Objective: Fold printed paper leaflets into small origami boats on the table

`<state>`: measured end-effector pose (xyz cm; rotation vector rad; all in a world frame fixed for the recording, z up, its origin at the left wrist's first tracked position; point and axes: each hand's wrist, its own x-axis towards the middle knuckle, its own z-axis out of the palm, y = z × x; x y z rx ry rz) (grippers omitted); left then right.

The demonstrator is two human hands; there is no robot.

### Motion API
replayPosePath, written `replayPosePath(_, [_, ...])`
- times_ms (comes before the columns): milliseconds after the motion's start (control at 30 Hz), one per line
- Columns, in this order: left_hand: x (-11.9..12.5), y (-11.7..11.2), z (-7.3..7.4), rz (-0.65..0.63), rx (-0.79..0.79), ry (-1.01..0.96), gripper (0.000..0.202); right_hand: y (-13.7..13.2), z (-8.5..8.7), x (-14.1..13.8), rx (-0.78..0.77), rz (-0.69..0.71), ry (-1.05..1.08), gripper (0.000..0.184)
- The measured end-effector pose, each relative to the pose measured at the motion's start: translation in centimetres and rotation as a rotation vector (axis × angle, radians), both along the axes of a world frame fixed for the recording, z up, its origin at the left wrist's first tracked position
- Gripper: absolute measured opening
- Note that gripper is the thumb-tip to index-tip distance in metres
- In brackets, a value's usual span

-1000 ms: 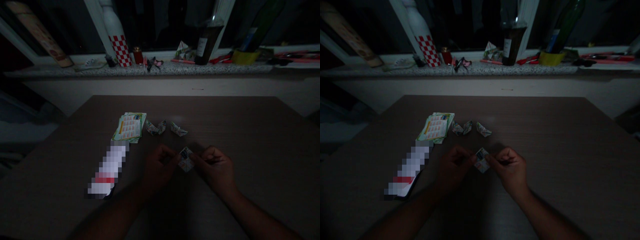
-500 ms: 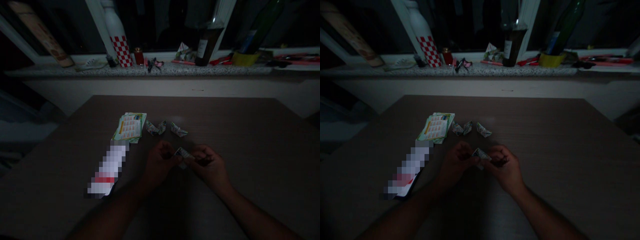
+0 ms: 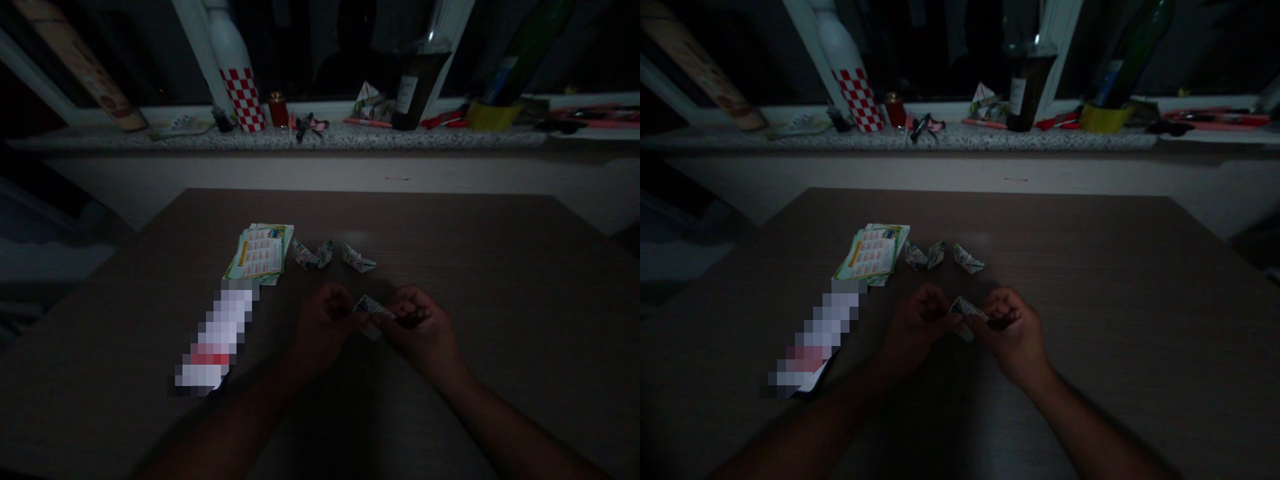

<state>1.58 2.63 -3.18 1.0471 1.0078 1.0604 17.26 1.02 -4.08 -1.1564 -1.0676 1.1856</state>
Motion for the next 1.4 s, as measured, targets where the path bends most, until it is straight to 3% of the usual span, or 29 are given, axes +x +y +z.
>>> replayPosePath(167, [-0.2, 0.2, 0.2, 0.011, -0.032, -0.024, 0.03, 0.0, 0.5, 0.4, -0.076, 0.066, 0.041, 0.037])
replayPosePath(300, [-0.3, 0.2, 0.3, 0.016, -0.026, -0.021, 0.03, -0.2, 0.8, 0.4, -0.041, 0.022, -0.007, 0.025])
replayPosePath(667, [-0.7, 0.4, -0.1, 0.002, -0.001, -0.011, 0.03, -0.4, 1.1, 0.5, -0.025, 0.081, 0.044, 0.028])
replayPosePath(833, [-0.6, 0.4, -0.1, 0.007, -0.029, -0.017, 0.029, -0.5, 1.0, 0.6, 0.012, 0.048, -0.028, 0.022])
replayPosePath(1033, [-0.5, 0.5, 0.0, 0.003, -0.089, -0.038, 0.031, -0.2, 0.9, 1.0, -0.009, -0.013, -0.044, 0.03])
replayPosePath(1233, [-0.2, 0.2, 0.6, -0.007, -0.075, 0.019, 0.03, -0.1, 0.4, 0.5, -0.028, 0.047, -0.048, 0.041])
replayPosePath(1400, [0.0, 0.0, 0.5, -0.005, -0.057, 0.021, 0.028, -0.1, 0.6, 0.1, 0.023, 0.003, -0.06, 0.029])
